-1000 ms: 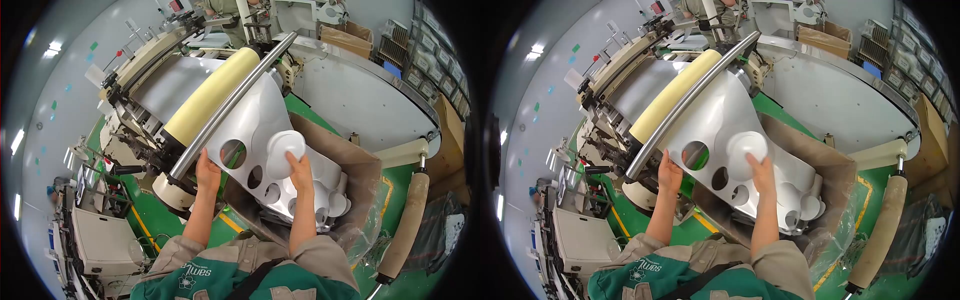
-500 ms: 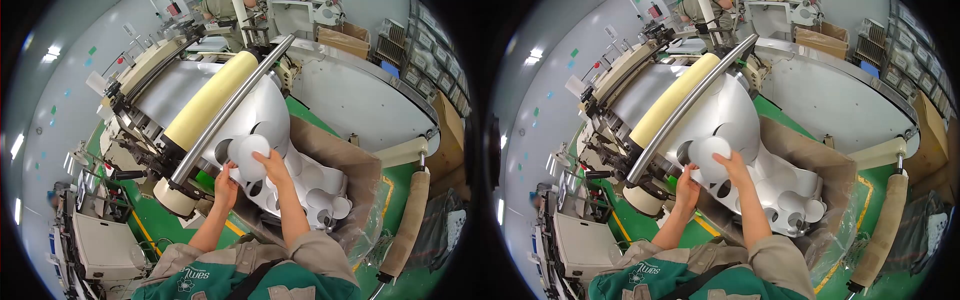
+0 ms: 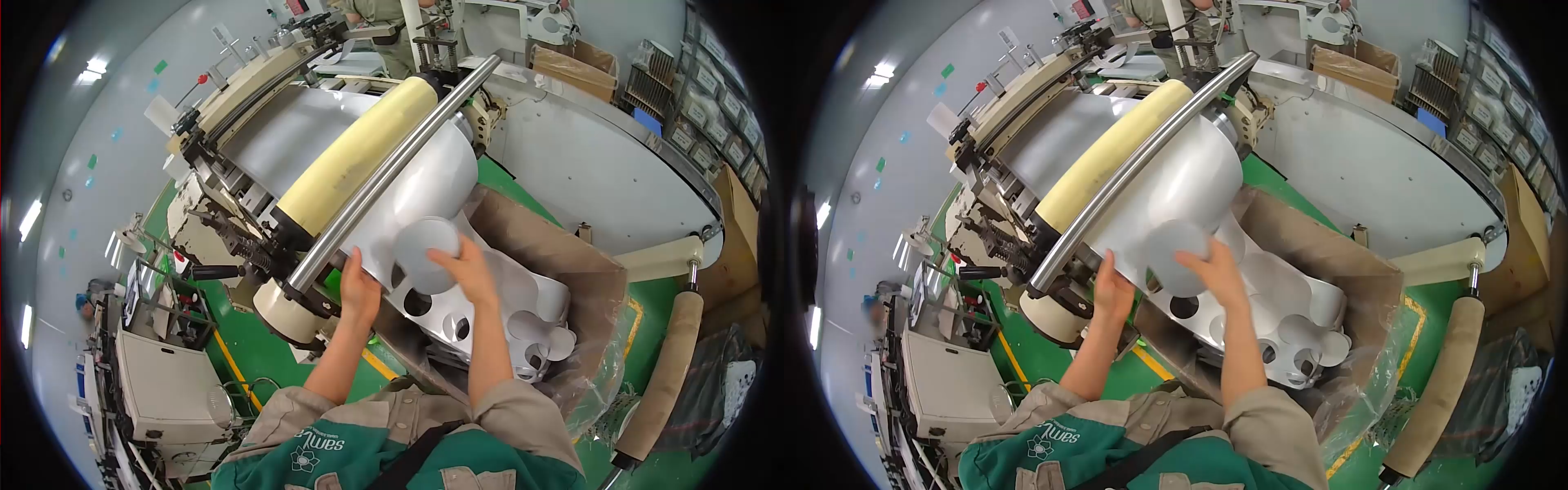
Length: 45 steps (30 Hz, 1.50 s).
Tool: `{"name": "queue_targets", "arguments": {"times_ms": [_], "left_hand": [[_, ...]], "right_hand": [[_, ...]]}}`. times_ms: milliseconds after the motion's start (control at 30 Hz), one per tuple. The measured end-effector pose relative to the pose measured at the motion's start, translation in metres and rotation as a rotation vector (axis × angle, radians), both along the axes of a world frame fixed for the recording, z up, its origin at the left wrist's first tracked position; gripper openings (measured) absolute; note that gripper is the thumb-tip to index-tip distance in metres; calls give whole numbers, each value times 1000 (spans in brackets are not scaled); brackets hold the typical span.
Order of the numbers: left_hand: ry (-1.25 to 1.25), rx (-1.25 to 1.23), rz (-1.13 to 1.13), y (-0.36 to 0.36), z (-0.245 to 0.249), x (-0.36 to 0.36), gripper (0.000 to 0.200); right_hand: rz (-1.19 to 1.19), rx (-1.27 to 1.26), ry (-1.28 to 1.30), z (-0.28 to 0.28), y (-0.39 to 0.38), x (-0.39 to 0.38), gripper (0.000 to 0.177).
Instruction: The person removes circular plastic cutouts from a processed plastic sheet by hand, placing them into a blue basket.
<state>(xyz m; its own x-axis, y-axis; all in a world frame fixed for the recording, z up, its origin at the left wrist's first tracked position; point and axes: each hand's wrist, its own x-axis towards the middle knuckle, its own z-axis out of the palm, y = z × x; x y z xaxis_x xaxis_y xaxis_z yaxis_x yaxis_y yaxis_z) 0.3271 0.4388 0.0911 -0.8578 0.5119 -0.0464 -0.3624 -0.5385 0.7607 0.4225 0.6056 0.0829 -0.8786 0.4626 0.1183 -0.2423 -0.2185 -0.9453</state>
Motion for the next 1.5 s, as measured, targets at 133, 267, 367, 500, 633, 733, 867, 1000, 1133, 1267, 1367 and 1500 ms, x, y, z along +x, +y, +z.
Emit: {"name": "queue_targets", "arguments": {"times_ms": [133,267,367,500,633,733,867,1000,1133,1267,1367,1500], "left_hand": [[-29,-107,16,1,-13,33,35],[-14,-121,-59,-1,-23,37,40],[16,-202,-106,-2,-16,31,44],[4,-86,10,-4,-1,-2,47],[-66,50,44,-5,27,-19,40],[-132,39,2,-7,10,-27,37],[-50,-18,16,-1,0,-2,29],[-49,-63,-19,-1,-20,31,23],[-71,-100,-72,-4,-38,35,22],[20,-132,-101,-5,-33,35,23],[45,-154,-81,-4,-33,34,22],[67,-201,-81,-9,-42,34,22]], "right_hand": [[112,104,27,-4,-20,-29,46],[194,-177,-26,-22,-22,-22,48],[90,-545,119,-48,-22,-15,44],[-148,-783,218,-68,17,24,41],[-165,-378,125,-36,22,32,40],[-46,-71,31,6,8,21,41],[119,44,-41,31,-7,-5,45],[55,331,-163,16,-13,-25,44],[186,-44,-115,-19,-11,-20,48],[116,-208,-24,-23,-17,-7,42],[57,-116,-1,-15,-16,-8,42],[172,104,-125,0,-9,-12,49]]}}
